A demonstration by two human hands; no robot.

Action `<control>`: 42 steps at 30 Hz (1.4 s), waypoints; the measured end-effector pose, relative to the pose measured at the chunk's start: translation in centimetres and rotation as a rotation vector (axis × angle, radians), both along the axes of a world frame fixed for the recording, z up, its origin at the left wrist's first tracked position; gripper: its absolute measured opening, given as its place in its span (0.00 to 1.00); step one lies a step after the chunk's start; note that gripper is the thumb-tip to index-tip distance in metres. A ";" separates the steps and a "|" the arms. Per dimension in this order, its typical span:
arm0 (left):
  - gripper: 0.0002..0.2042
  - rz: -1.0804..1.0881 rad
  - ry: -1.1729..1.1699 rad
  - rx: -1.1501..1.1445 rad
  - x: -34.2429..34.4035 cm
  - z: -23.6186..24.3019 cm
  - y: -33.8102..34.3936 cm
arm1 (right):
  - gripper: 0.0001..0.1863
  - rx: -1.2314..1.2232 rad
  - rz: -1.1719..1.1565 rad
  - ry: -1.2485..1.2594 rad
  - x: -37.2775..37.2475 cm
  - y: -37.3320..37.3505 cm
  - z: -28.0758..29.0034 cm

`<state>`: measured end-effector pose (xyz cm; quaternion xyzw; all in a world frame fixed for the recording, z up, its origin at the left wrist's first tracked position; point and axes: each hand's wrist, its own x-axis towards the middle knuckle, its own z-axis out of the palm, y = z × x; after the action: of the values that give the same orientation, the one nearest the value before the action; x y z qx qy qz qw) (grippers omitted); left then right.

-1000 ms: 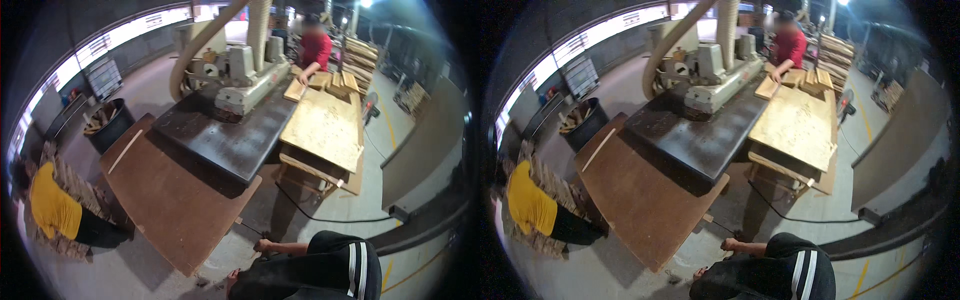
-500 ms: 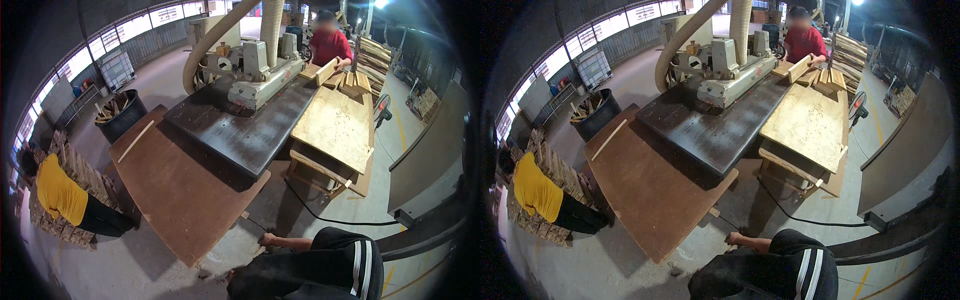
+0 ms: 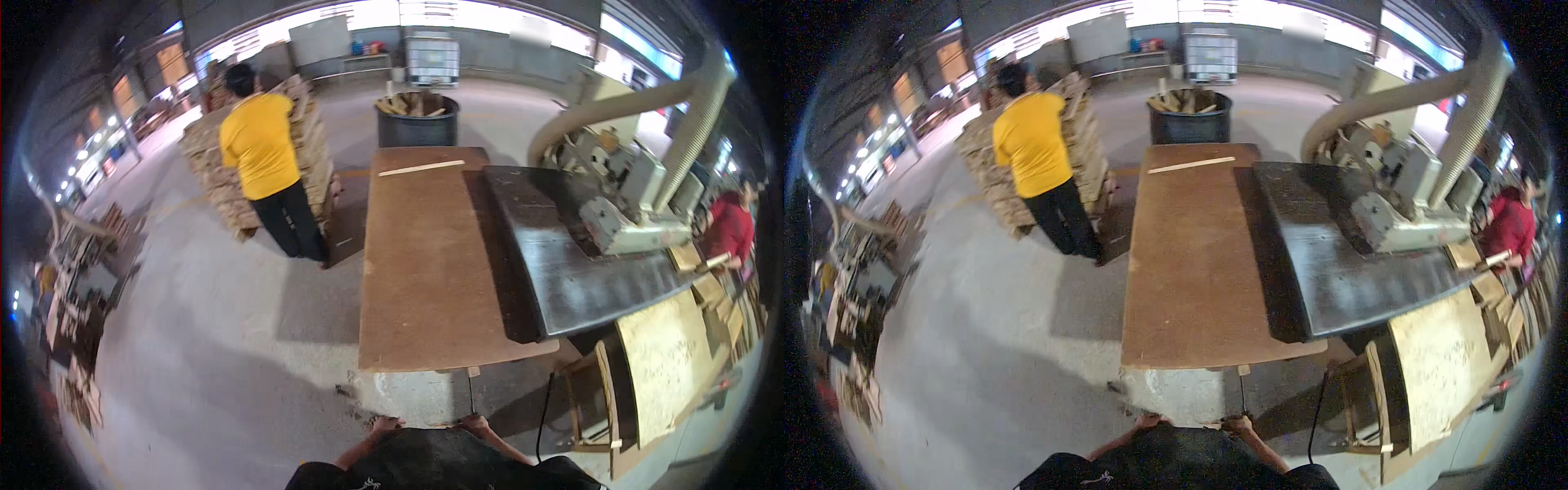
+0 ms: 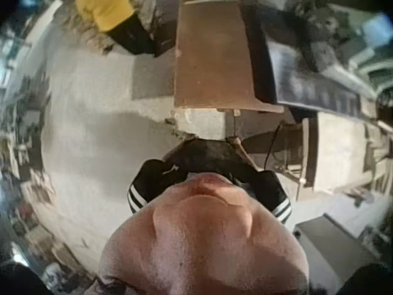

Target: The person feeds wooden planks into a woodworking machine by hand, then sorts the processed planks into a lumber stack.

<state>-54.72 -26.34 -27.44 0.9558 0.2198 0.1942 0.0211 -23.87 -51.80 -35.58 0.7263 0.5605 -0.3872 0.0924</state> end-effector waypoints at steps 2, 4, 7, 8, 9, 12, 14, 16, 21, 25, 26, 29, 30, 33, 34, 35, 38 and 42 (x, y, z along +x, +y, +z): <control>0.22 0.164 0.296 -1.035 1.0 -0.5 0.3 | 0.24 0.138 -0.239 0.135 -0.7 1.7 4.9; 0.22 0.098 -0.268 -1.375 2.8 -0.9 0.9 | 0.21 -0.047 -0.216 0.095 0.0 3.0 5.5; 0.24 0.425 -0.535 -2.291 1.2 -2.7 2.1 | 0.19 0.224 -0.966 0.564 1.7 -1.8 3.5; 0.25 0.459 -0.473 -2.112 2.9 -2.0 2.9 | 0.17 0.469 -0.815 0.694 2.8 0.0 0.2; 0.25 0.597 -0.470 -1.893 -0.2 -2.6 3.2 | 0.17 0.443 -0.790 0.749 2.1 0.6 2.5; 0.22 0.158 0.366 -0.701 -0.3 0.3 2.6 | 0.19 -0.155 -0.980 0.482 1.8 -0.1 3.3; 0.24 0.321 0.403 -0.730 2.6 -0.9 1.8 | 0.20 0.316 -0.766 0.505 3.0 -0.9 -3.7; 0.23 0.194 0.425 -0.957 3.4 1.4 1.7 | 0.21 0.317 -0.703 0.459 3.6 -0.5 -4.4; 0.27 0.468 0.345 -0.885 -0.2 2.5 -1.4 | 0.23 -0.125 -0.164 0.011 1.9 3.7 0.6; 0.32 0.726 0.253 -0.787 0.6 3.1 -2.5 | 0.24 0.341 -0.269 0.294 3.7 5.9 5.1; 0.33 0.793 0.305 -0.670 0.4 1.8 -2.0 | 0.24 0.348 -0.213 0.346 3.6 7.8 7.1; 0.31 0.653 0.111 -1.051 -1.1 0.1 -1.5 | 0.24 0.364 -0.124 0.481 3.3 10.8 10.8; 0.32 0.545 0.018 -1.215 -1.3 -0.3 -1.6 | 0.24 0.372 -0.106 0.530 3.0 11.7 11.7; 0.30 0.776 0.134 -1.164 -0.3 -1.7 -1.3 | 0.24 0.402 -0.093 0.672 0.8 14.1 14.0; 0.30 0.799 0.115 -0.844 -0.4 -0.6 -2.7 | 0.24 0.407 -0.108 0.717 0.1 13.9 13.9; 0.30 0.754 0.241 -1.036 0.6 3.4 -1.4 | 0.24 0.413 -0.130 0.756 -0.4 13.5 13.1; 0.30 0.727 0.108 -1.396 0.2 2.4 -1.2 | 0.24 0.414 -0.122 0.913 -2.7 13.1 13.5; 0.28 0.804 -0.049 -1.724 0.5 2.1 -1.6 | 0.24 0.470 -0.166 1.094 -5.3 13.8 12.9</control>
<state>-54.22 -27.92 -25.31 0.4597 0.5992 -0.0222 0.6551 -29.18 -37.97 -22.69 0.4639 0.5385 -0.5764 -0.4032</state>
